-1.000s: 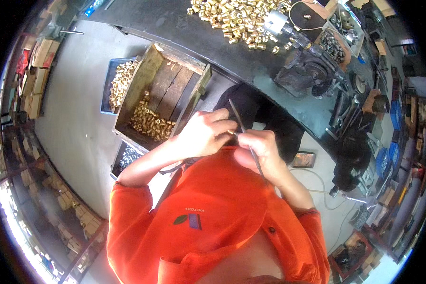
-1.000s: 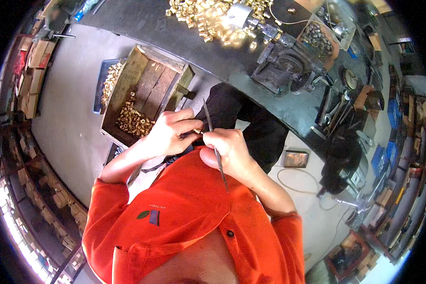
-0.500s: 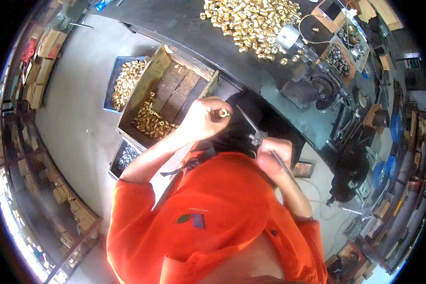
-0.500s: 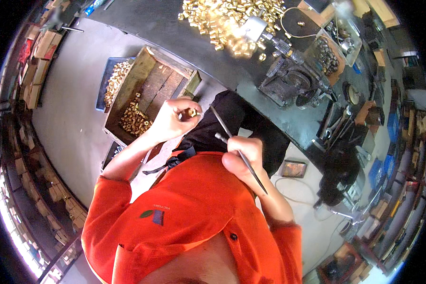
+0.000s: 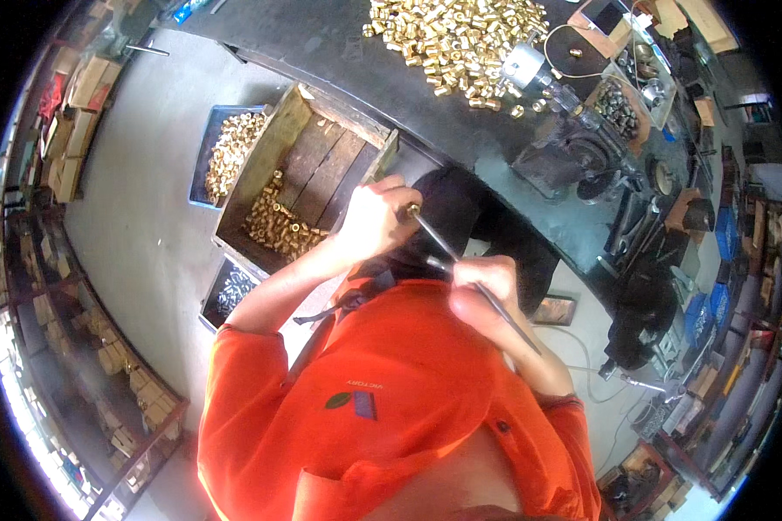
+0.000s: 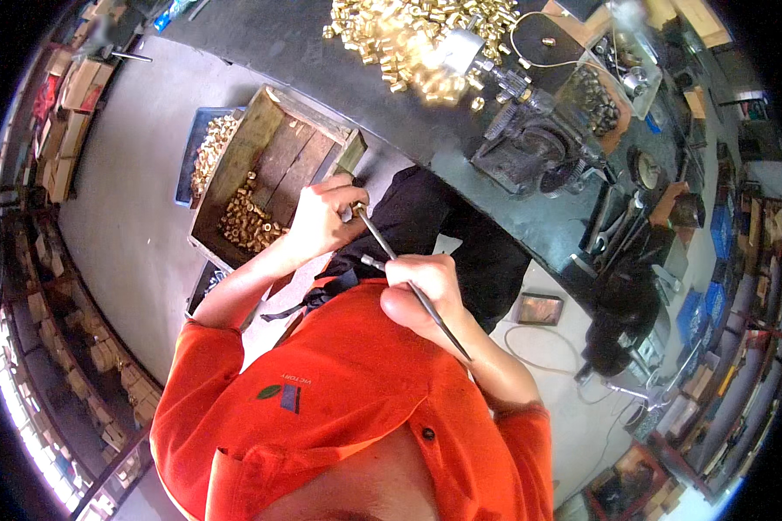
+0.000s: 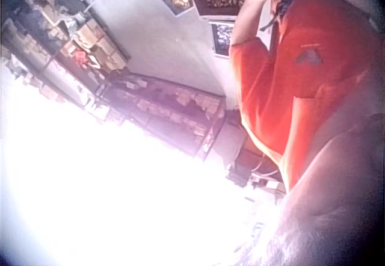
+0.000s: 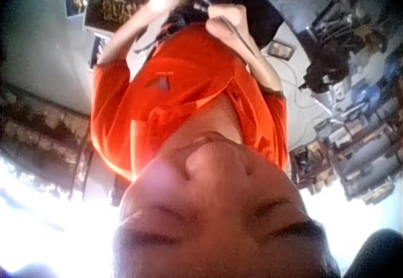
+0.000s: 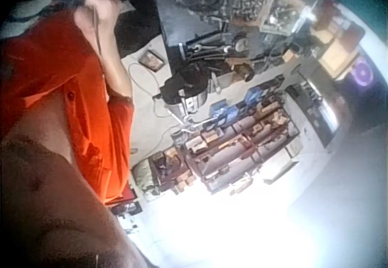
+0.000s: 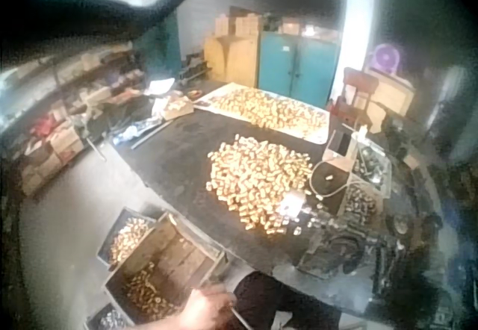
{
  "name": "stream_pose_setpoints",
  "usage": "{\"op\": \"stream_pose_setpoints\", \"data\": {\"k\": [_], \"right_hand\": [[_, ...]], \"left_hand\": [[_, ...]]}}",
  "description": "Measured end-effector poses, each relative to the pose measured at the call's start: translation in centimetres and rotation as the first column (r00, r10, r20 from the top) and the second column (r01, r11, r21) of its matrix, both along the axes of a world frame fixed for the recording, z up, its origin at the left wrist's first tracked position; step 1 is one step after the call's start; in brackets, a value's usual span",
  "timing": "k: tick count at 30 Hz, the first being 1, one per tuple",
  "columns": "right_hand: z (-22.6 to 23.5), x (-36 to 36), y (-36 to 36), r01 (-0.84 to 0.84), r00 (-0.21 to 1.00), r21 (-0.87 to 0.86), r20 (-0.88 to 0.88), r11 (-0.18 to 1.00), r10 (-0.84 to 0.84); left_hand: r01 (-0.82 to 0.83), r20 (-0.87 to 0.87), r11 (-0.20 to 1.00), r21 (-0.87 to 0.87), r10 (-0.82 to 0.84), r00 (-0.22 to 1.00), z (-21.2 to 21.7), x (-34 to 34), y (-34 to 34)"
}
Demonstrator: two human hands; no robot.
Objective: The person repeatedly picks up brass cartridge casings from a wooden crate and uses a metal rod to clean the interior of each casing. After cleaning, the casings are placed onto a pile on the workbench. The person continues this process for the duration of the clip.
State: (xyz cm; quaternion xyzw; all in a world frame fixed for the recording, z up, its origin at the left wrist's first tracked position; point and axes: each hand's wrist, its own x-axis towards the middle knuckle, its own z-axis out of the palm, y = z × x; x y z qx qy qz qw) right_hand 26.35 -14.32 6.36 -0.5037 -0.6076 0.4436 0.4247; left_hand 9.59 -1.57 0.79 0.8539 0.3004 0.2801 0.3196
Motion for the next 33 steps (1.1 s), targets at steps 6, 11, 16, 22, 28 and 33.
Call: {"op": "stream_pose_setpoints", "data": {"k": [6, 11, 16, 22, 28, 33], "right_hand": [[-2.5, -0.6, 2.4, 0.028, 0.987, 0.127, 0.152, 0.991, -0.047], [0.9, 1.4, -0.4, 0.080, 0.975, 0.113, 0.200, 0.990, -0.101], [1.1, 1.6, -1.2, 0.125, 0.978, 0.108, 0.155, 0.986, -0.141], [-0.1, 1.3, -1.1, 0.165, 0.975, 0.093, 0.137, 0.982, -0.177], [-1.9, 1.2, -1.8, 0.179, 0.971, 0.131, 0.135, 0.975, -0.196], [-1.9, 0.9, -1.6, 0.054, 0.998, 0.026, 0.040, 0.998, -0.055]], "left_hand": [[0.118, 0.100, 0.990, -0.083, -0.109, 0.989, -0.5, 1.5, -0.6], [-0.031, -0.102, 0.999, 0.022, 0.033, 0.994, -2.1, 1.5, 3.5], [-0.017, -0.103, 0.983, 0.184, 0.036, 0.994, 1.2, 9.1, 12.6], [-0.053, 0.315, 0.947, -0.316, 0.157, 0.936, 6.7, 12.4, 18.3], [-0.108, 0.056, 0.959, -0.261, 0.126, 0.990, 5.0, 1.6, 15.2], [-0.449, -0.292, 0.843, -0.297, 0.368, 0.883, -4.8, -13.5, 11.7]]}}
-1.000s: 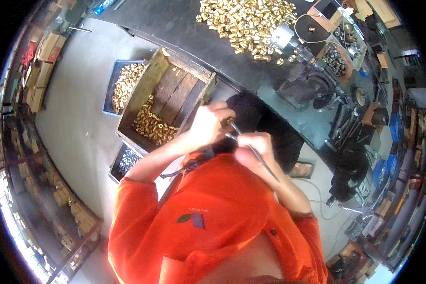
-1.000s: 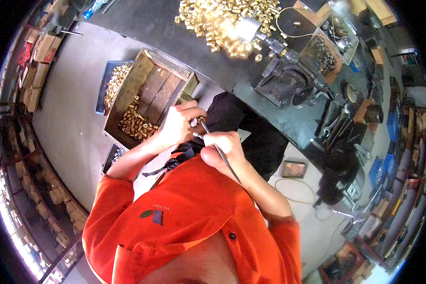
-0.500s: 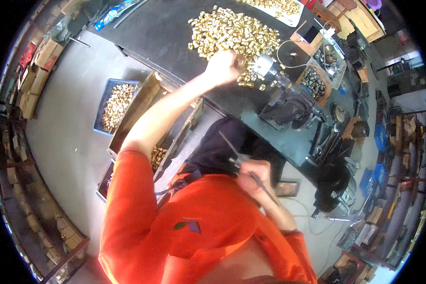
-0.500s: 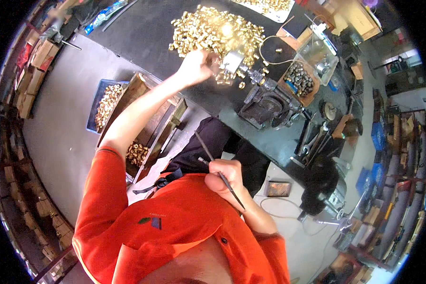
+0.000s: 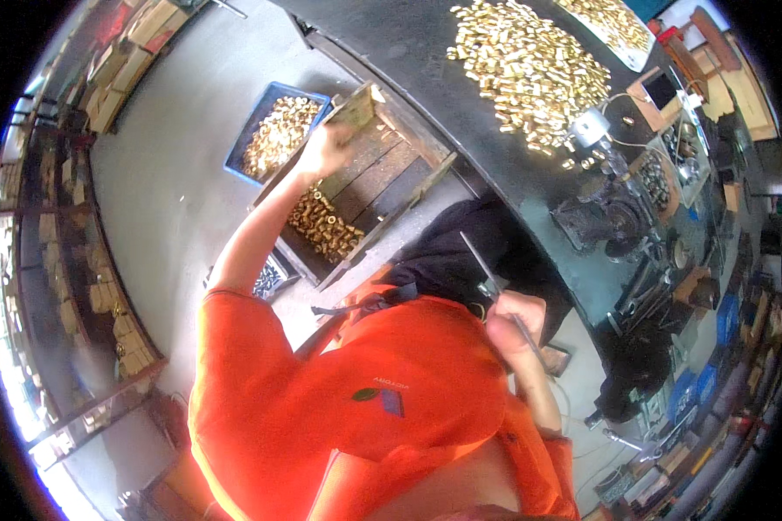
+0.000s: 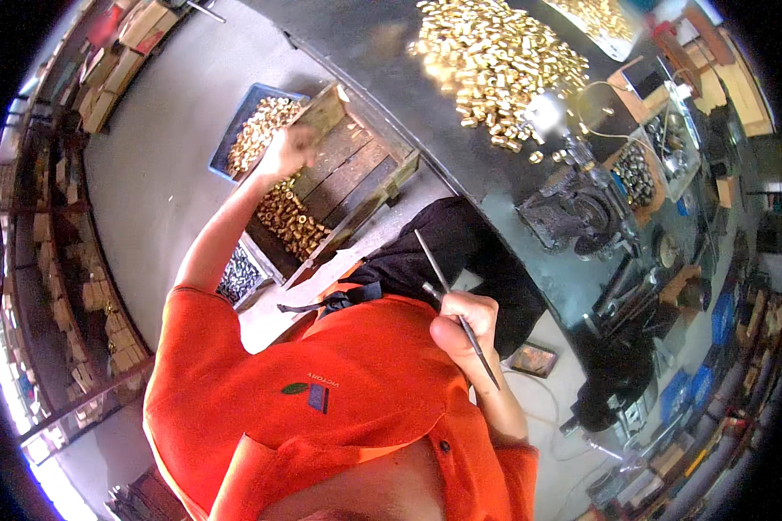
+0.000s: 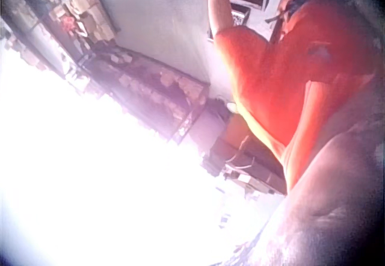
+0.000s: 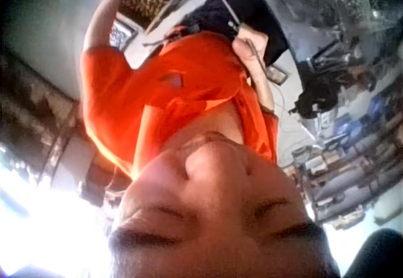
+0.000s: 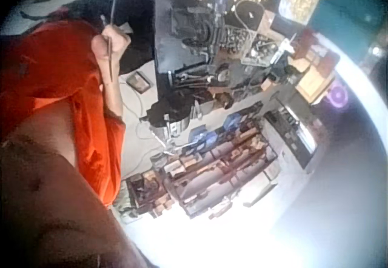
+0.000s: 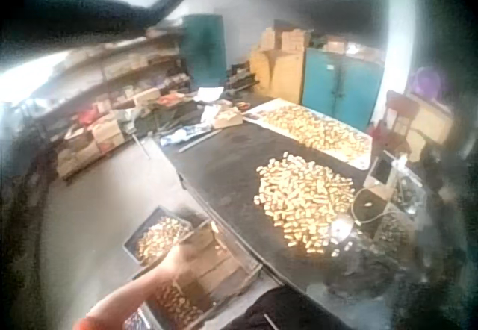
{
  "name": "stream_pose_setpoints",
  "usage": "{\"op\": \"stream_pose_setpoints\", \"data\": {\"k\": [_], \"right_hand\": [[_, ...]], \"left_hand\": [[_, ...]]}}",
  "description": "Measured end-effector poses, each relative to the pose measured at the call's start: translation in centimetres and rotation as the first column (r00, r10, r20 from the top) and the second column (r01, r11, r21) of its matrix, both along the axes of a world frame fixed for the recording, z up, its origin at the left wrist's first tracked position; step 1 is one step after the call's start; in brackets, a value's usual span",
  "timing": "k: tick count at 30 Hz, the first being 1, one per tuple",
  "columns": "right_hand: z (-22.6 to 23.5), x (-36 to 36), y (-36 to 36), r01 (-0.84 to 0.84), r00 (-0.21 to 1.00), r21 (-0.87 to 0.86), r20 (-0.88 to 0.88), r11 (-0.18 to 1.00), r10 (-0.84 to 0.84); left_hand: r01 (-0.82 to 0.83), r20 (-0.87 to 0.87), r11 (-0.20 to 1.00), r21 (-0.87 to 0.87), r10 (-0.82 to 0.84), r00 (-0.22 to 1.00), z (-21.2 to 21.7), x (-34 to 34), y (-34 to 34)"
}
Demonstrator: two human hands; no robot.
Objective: The person repeatedly picks up brass cartridge casings from a wooden crate and uses a metal rod to clean the interior of each casing. After cleaning, the casings are placed onto a pile on the workbench. The person continues this process for the duration of the clip.
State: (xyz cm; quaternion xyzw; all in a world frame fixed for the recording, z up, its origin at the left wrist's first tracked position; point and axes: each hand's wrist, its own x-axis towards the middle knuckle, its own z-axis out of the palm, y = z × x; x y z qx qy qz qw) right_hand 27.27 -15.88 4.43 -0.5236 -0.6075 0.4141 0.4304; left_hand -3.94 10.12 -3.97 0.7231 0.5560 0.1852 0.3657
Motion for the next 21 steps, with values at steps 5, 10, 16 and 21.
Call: {"op": "stream_pose_setpoints", "data": {"k": [5, 10, 16, 21], "right_hand": [[-0.2, -0.8, 0.5, -0.008, 1.000, -0.016, -0.015, 1.000, 0.008], [-0.5, -1.0, 0.4, 0.006, 0.999, -0.001, 0.039, 1.000, -0.006], [-0.7, -1.1, 0.0, 0.021, 0.999, -0.005, 0.045, 1.000, -0.020], [0.9, -1.0, 0.3, -0.043, 0.998, -0.062, -0.044, 0.997, 0.040]], "left_hand": [[0.252, -0.681, 0.966, -0.051, -0.218, 0.699, -8.9, -5.8, -4.4], [0.468, -0.776, 0.842, -0.269, -0.477, 0.412, -10.6, -4.2, -5.5], [0.501, -0.775, 0.768, -0.398, -0.574, 0.264, -8.9, -2.2, -4.5], [0.166, -0.128, 0.975, -0.150, -0.186, 0.974, -3.9, -0.9, -5.6]]}}
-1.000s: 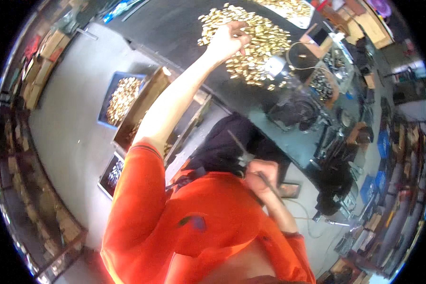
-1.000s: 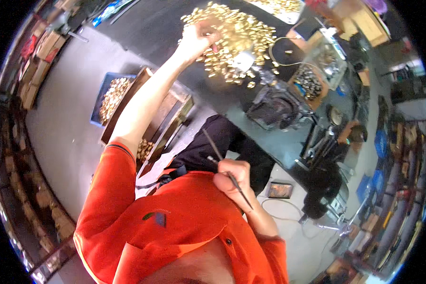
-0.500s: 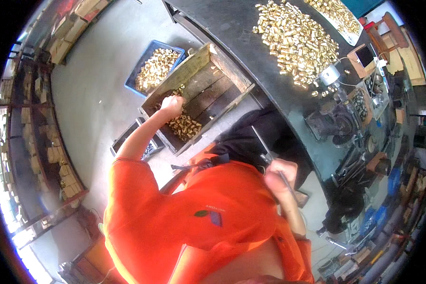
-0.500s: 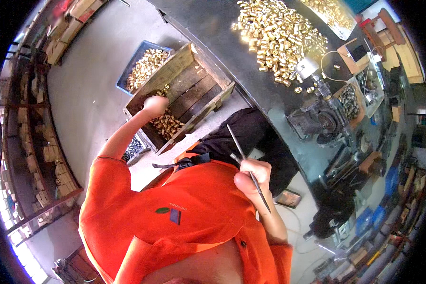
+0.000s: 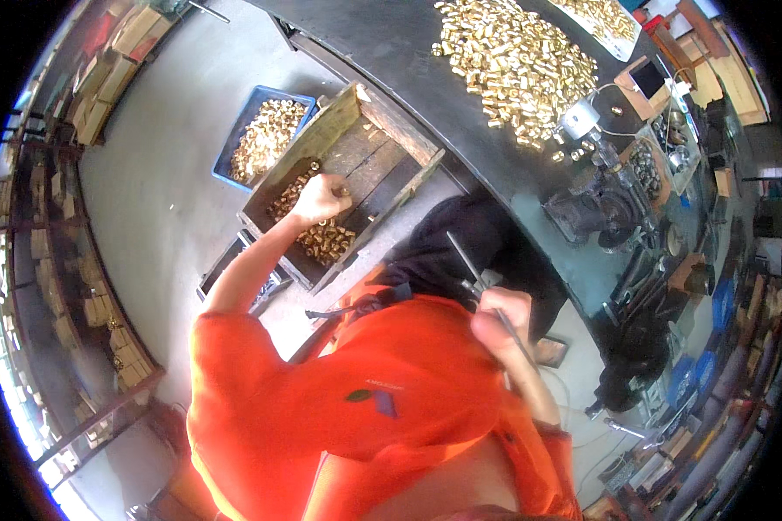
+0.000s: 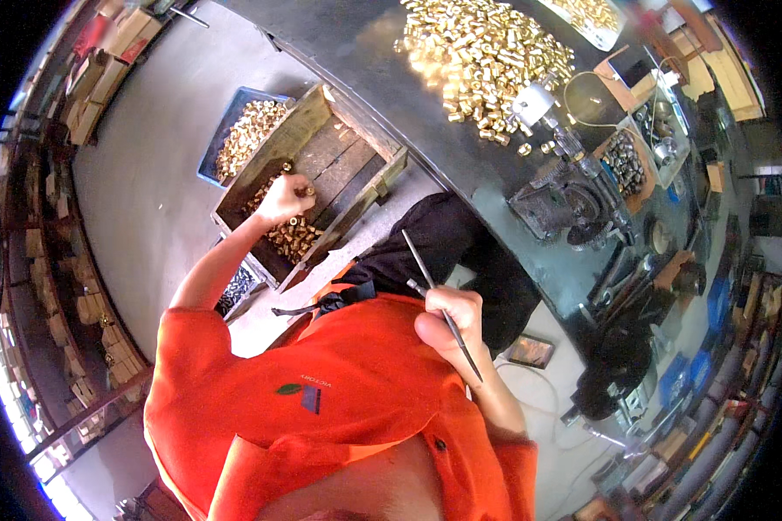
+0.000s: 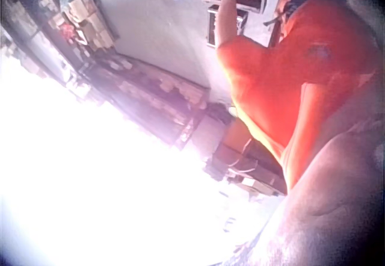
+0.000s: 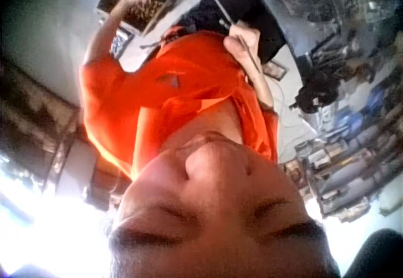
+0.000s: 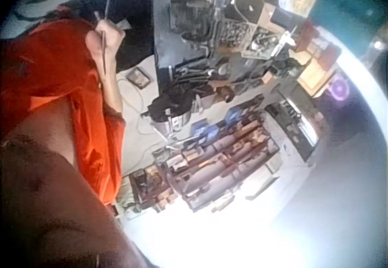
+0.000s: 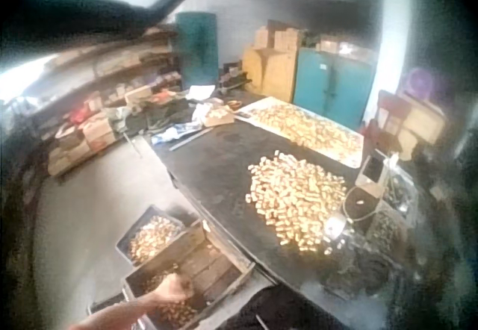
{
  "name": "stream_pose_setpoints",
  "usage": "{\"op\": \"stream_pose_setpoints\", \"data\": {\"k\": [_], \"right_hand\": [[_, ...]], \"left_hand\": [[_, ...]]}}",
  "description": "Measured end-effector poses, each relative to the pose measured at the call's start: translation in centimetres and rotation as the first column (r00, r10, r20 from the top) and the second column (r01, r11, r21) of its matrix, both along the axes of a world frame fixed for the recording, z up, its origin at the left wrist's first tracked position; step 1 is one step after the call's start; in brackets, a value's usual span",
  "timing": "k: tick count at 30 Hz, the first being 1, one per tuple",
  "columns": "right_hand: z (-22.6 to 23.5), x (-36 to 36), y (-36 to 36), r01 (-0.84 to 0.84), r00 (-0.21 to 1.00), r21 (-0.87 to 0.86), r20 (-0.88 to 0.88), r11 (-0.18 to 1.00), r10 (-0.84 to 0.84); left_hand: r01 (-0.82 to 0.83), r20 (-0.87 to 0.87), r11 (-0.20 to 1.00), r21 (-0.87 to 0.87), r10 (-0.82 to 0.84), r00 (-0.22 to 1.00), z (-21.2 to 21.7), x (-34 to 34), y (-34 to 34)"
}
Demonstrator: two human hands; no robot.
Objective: The person repeatedly picks up brass cartridge casings from a wooden crate and uses a metal rod to clean the interior of each casing. After cleaning, the casings are placed onto a pile on the workbench. The person continues this process for the duration of the clip.
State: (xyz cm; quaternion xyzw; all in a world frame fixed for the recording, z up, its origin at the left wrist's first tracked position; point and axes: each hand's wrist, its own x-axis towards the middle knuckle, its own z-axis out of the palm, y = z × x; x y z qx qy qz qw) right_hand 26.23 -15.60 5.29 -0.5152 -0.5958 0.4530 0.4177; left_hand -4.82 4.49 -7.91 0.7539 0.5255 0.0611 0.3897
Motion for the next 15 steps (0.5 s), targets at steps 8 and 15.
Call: {"op": "stream_pose_setpoints", "data": {"k": [8, 15], "right_hand": [[0.3, 0.4, 1.5, -0.025, 0.998, 0.068, 0.065, 0.997, 0.021], [0.8, 1.3, 1.5, 0.018, 0.997, 0.071, 0.076, 0.997, -0.023]], "left_hand": [[0.424, 0.717, 0.579, -0.697, 0.587, 0.377, 8.2, 9.6, -7.4], [0.545, 0.606, 0.384, -0.745, 0.731, 0.314, 8.6, 14.0, -9.7]]}}
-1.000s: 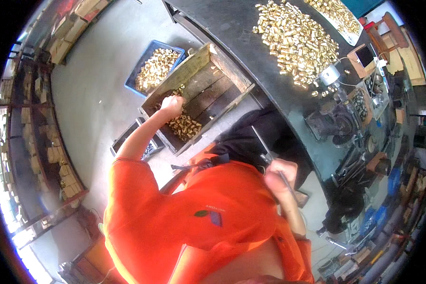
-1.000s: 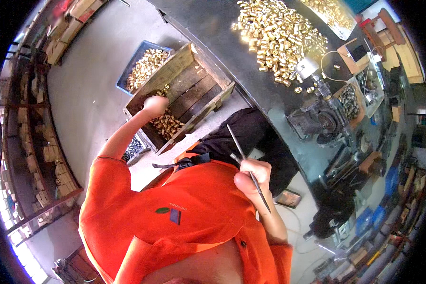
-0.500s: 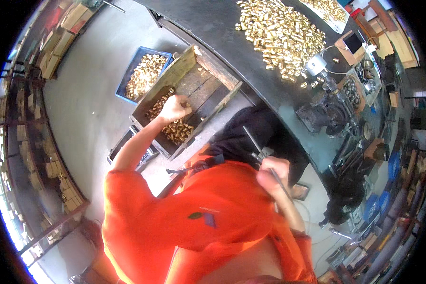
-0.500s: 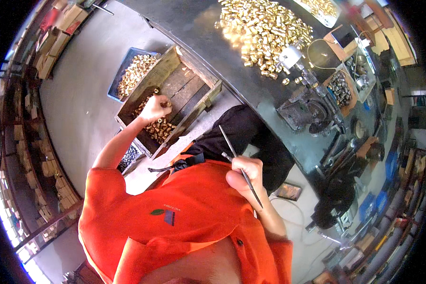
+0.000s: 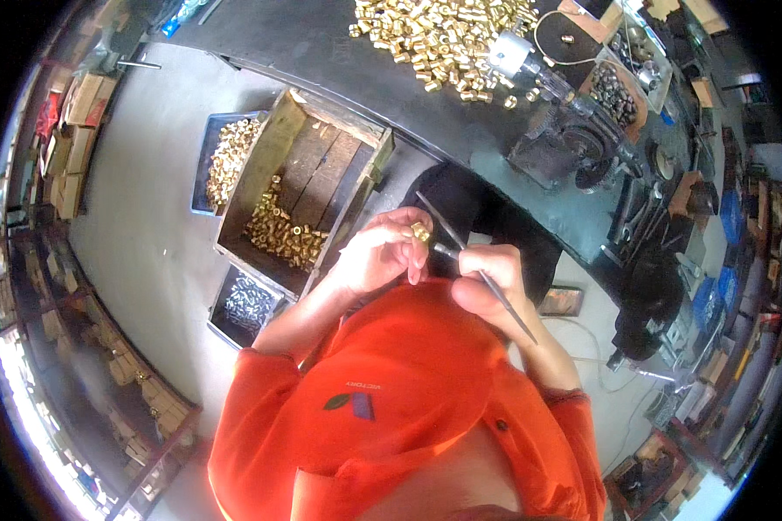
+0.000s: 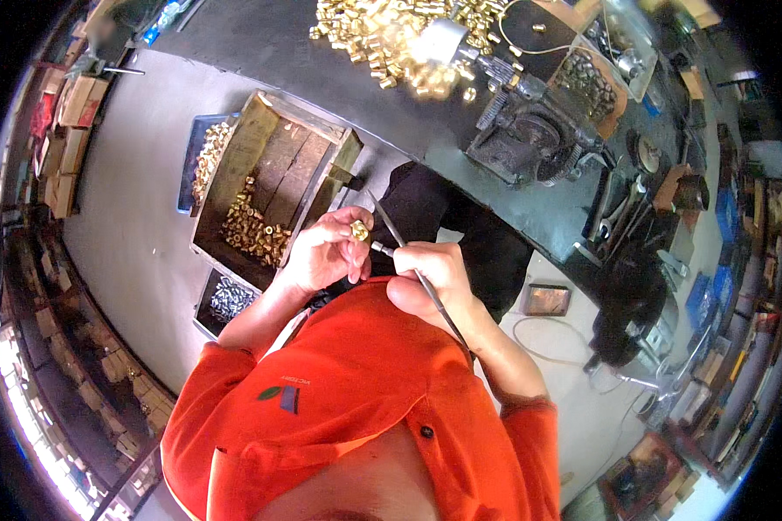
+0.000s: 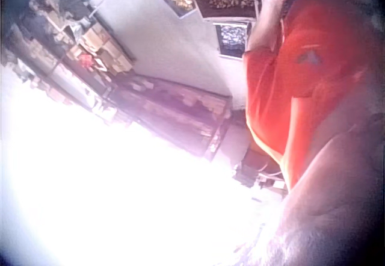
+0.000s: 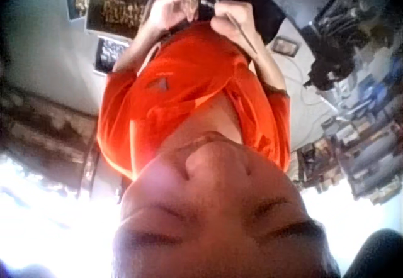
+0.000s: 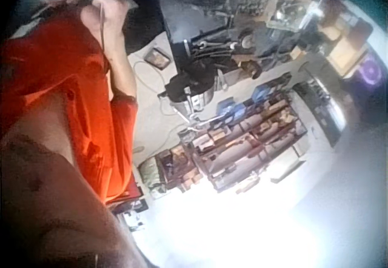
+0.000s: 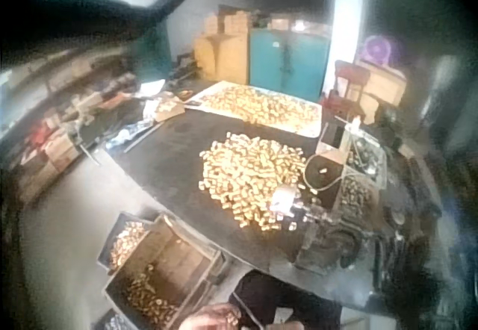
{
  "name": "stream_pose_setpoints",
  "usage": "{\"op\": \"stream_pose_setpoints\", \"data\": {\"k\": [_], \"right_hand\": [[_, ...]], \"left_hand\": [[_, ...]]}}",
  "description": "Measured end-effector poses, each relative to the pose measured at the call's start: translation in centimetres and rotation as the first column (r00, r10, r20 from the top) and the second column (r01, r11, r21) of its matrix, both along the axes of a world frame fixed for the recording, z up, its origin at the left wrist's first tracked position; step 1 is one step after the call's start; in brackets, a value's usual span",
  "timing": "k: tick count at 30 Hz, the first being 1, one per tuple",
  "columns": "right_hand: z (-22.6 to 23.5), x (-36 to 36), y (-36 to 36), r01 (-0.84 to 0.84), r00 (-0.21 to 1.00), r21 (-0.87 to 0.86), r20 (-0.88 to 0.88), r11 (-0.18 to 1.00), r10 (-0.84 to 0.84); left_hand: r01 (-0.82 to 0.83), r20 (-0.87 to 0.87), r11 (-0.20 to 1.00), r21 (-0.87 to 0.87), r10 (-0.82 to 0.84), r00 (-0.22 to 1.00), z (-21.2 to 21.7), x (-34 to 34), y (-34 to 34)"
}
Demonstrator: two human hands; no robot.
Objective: The person repeatedly picks up brass cartridge casings from a wooden crate and uses a metal rod to clean the interior of each casing. After cleaning, the casings are placed onto a pile on the workbench. The person continues this process for the duration of the clip.
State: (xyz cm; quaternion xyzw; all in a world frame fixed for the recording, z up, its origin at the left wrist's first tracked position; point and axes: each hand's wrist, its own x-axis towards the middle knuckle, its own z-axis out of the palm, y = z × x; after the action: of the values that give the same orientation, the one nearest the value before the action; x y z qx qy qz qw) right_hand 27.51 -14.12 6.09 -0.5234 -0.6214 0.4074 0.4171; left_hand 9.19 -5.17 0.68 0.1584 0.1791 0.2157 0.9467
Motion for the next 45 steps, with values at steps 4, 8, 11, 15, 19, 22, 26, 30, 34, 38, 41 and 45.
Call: {"op": "stream_pose_setpoints", "data": {"k": [4, 8, 11, 15, 19, 22, 26, 30, 34, 38, 41, 45], "right_hand": [[-0.6, 0.2, 0.0, 0.017, 0.999, -0.022, -0.049, 1.000, -0.018], [-0.5, 0.2, 0.3, 0.033, 0.999, -0.050, -0.040, 0.998, -0.035], [-0.7, 0.2, 0.6, 0.054, 0.999, -0.006, 0.001, 0.999, -0.054], [-0.6, 0.2, 0.9, 0.036, 0.999, 0.015, 0.016, 0.999, -0.036], [-0.6, -0.2, 1.0, 0.032, 0.993, 0.039, 0.110, 0.999, -0.036], [-1.0, -0.3, 1.0, 0.014, 0.984, 0.072, 0.175, 0.997, -0.027], [-1.1, -0.4, 1.0, -0.027, 0.978, 0.099, 0.210, 0.995, 0.005], [-2.7, -0.8, 0.7, 0.067, 0.998, 0.050, 0.019, 0.997, -0.068], [-4.7, -0.3, 0.0, 0.111, 0.973, -0.073, -0.194, 0.991, -0.124], [-1.5, 0.7, -1.0, 0.131, 0.987, -0.085, -0.084, 0.988, -0.139], [-0.5, 0.6, -1.7, 0.056, 0.995, 0.073, -0.092, 0.996, -0.049], [1.0, 0.1, -1.6, -0.065, 0.994, 0.074, -0.077, 0.995, 0.071]], "left_hand": [[-0.004, -0.045, 0.997, -0.075, 0.000, 0.999, -0.7, 0.2, -0.2], [0.009, -0.146, 1.000, -0.012, -0.011, 0.989, -0.6, 0.5, -0.3], [0.029, -0.224, 0.997, 0.070, -0.012, 0.974, -0.7, 0.6, -0.2], [0.104, -0.352, 0.972, 0.212, -0.023, 0.936, 0.0, 0.5, 0.1], [0.137, -0.432, 0.924, 0.356, 0.033, 0.901, 0.6, 0.5, 0.0], [0.220, -0.503, 0.779, 0.587, 0.137, 0.853, 0.6, 0.3, 0.1], [0.255, -0.480, 0.771, 0.584, 0.075, 0.874, 1.4, 0.2, 0.3], [0.225, -0.369, 0.774, 0.592, 0.012, 0.929, 1.5, 0.3, 0.8], [0.176, -0.338, 0.792, 0.584, 0.040, 0.940, 2.6, 0.7, 1.2], [0.259, -0.461, 0.475, 0.841, 0.377, 0.803, 2.0, 0.6, 2.2], [0.348, -0.382, 0.190, 0.918, 0.658, 0.649, 0.4, 0.8, 2.5], [0.407, -0.339, 0.068, 0.911, 0.687, 0.643, 0.0, 0.5, 2.8]]}}
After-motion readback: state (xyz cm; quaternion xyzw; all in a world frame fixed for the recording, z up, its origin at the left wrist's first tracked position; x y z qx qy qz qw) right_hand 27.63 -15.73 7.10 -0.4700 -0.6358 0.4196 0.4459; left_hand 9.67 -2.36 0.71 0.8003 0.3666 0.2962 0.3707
